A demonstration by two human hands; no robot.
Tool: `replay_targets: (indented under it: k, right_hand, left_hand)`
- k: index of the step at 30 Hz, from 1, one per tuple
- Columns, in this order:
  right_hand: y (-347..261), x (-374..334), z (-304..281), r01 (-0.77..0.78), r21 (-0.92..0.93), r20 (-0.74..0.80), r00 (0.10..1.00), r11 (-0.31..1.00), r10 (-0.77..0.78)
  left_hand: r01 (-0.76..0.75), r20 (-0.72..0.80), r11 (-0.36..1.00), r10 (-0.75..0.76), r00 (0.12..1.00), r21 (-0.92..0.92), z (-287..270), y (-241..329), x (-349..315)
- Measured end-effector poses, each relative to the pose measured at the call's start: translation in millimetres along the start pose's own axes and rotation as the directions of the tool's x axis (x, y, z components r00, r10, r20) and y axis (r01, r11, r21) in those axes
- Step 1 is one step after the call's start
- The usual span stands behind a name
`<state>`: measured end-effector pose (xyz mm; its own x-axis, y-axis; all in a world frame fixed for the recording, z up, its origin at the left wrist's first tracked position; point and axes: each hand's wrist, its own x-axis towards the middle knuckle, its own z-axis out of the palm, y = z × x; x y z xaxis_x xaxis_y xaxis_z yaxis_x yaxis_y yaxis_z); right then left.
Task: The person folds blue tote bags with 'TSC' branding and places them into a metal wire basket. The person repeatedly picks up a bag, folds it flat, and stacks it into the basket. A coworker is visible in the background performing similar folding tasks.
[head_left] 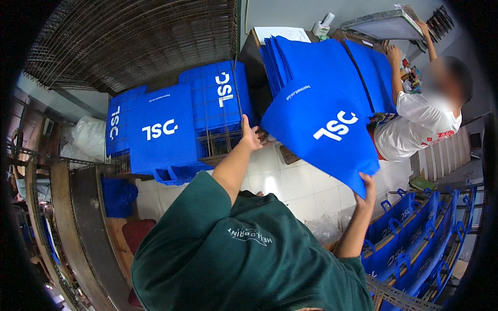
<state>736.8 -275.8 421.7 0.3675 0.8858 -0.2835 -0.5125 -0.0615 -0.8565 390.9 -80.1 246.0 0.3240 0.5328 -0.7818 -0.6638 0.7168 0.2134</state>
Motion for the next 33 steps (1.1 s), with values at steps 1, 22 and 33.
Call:
replay_targets:
  k: [1,22,33]
  right_hand:
    - [-15,-19,8,0.030,-0.043,-0.013,0.999,0.999,-0.031]
    - [98,-85,162,-0.127,-0.189,0.387,0.902,0.974,0.193]
    - [238,22,280,-0.354,-0.264,0.481,0.758,0.897,0.440]
  left_hand:
    - [0.053,0.148,0.996,-0.043,0.988,-0.066,-10,-9,0]
    - [-0.573,0.445,0.820,0.516,0.732,-0.009,-217,207,-343]
    - [-0.719,0.482,0.690,0.604,0.635,0.083,-218,305,-383]
